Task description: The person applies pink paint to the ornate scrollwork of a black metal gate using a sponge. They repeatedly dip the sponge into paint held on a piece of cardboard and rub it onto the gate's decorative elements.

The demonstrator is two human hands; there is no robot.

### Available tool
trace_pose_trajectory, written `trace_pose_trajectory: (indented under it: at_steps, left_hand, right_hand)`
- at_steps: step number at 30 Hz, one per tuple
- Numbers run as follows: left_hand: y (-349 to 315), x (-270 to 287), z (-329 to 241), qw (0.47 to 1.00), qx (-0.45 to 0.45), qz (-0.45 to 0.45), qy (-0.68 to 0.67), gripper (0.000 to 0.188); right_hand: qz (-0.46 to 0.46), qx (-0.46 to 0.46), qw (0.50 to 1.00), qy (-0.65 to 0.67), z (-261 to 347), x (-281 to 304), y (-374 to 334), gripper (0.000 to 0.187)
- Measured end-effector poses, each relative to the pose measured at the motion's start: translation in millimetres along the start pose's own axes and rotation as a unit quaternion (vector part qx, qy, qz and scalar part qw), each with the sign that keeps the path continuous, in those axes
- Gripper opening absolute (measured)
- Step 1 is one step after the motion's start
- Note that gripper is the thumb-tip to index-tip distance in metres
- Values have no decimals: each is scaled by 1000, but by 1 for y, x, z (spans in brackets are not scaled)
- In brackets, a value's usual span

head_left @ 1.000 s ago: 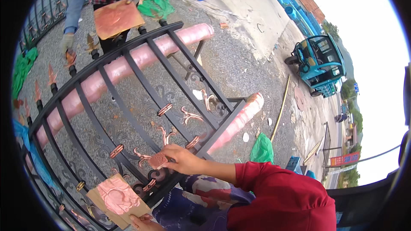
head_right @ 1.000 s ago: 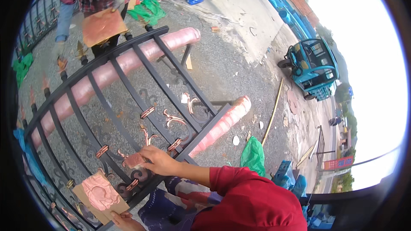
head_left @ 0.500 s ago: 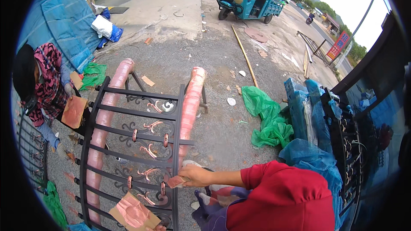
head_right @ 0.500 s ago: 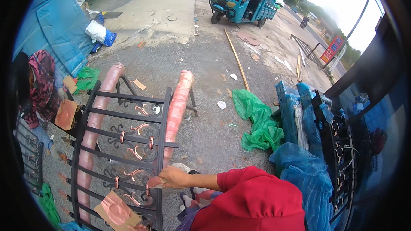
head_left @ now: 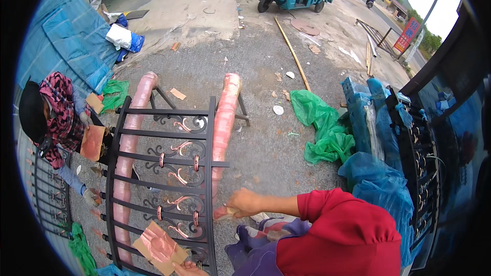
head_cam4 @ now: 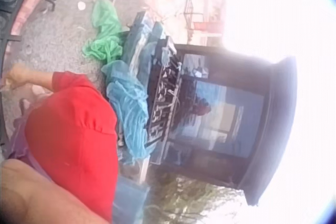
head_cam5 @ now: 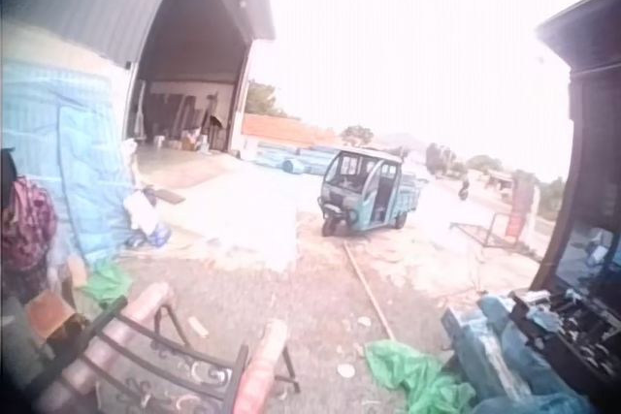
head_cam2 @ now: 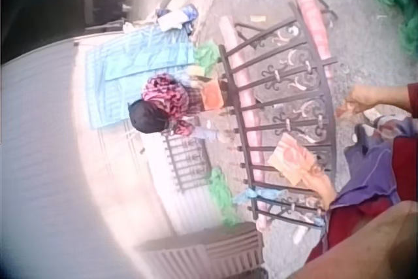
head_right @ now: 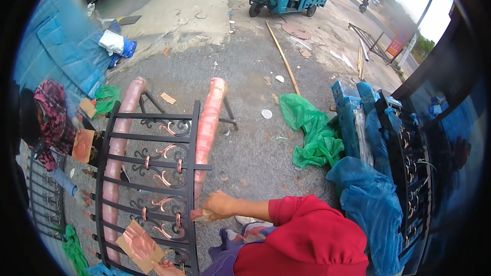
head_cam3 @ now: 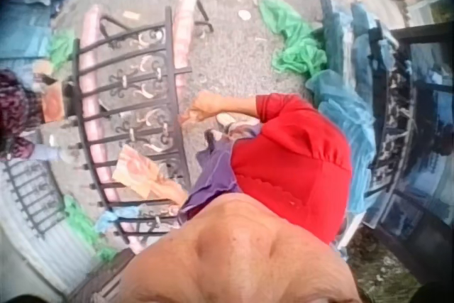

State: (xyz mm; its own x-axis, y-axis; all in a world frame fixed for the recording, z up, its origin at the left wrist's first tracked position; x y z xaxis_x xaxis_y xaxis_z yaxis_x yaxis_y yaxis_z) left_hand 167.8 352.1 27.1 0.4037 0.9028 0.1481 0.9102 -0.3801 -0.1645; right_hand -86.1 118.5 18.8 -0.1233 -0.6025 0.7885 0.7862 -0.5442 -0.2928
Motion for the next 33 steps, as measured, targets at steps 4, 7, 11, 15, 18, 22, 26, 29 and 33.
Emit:
trace_pose_trajectory:
  at_steps: [4,7,11,15,18,22,26,29,33]
  left_hand:
    - [-7,-11,34,964,167,-126,-166,31]
    - [-22,-25,10,961,177,-96,-190,26]
    - [-16,4,12,966,149,-97,-185,26]
    - [-15,45,22,957,158,-141,-200,26]
    - [-16,79,35,947,164,-161,-224,25]
    - [-17,134,56,943,179,-174,-220,25]
    - [-5,201,63,943,177,-173,-220,26]
    - [7,243,72,948,174,-177,-200,24]
    - [26,278,79,951,174,-160,-199,27]
  right_hand:
    - [-29,-22,999,35,-33,-1,2,34]
    - [-6,-73,996,53,-56,-2,-10,36]
    - [-78,-81,988,103,-54,-13,-15,32]
    - [-118,-75,982,127,-25,-30,-9,31]
    - [-165,-62,972,153,6,-43,3,30]
    - [-219,-71,948,220,38,-73,24,31]
    - [-242,-129,896,349,72,-110,44,35]
    - [-279,-138,850,424,100,-139,55,44]
    - [-285,-195,849,401,111,-177,38,46]
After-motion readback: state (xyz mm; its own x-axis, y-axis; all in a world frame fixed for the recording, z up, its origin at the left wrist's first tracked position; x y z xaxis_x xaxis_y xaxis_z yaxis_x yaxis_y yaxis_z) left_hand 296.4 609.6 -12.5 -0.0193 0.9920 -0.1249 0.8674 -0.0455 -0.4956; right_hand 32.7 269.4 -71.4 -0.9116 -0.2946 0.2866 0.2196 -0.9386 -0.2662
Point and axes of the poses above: each hand's wrist, its own y-axis towards the middle knuckle, its own x-axis out of the back of the hand, z = x × y, the point moved 4 cm from there along y, towards the middle knuckle, and after that the axes turned 4 degrees about -z, right-handed, at the moved point
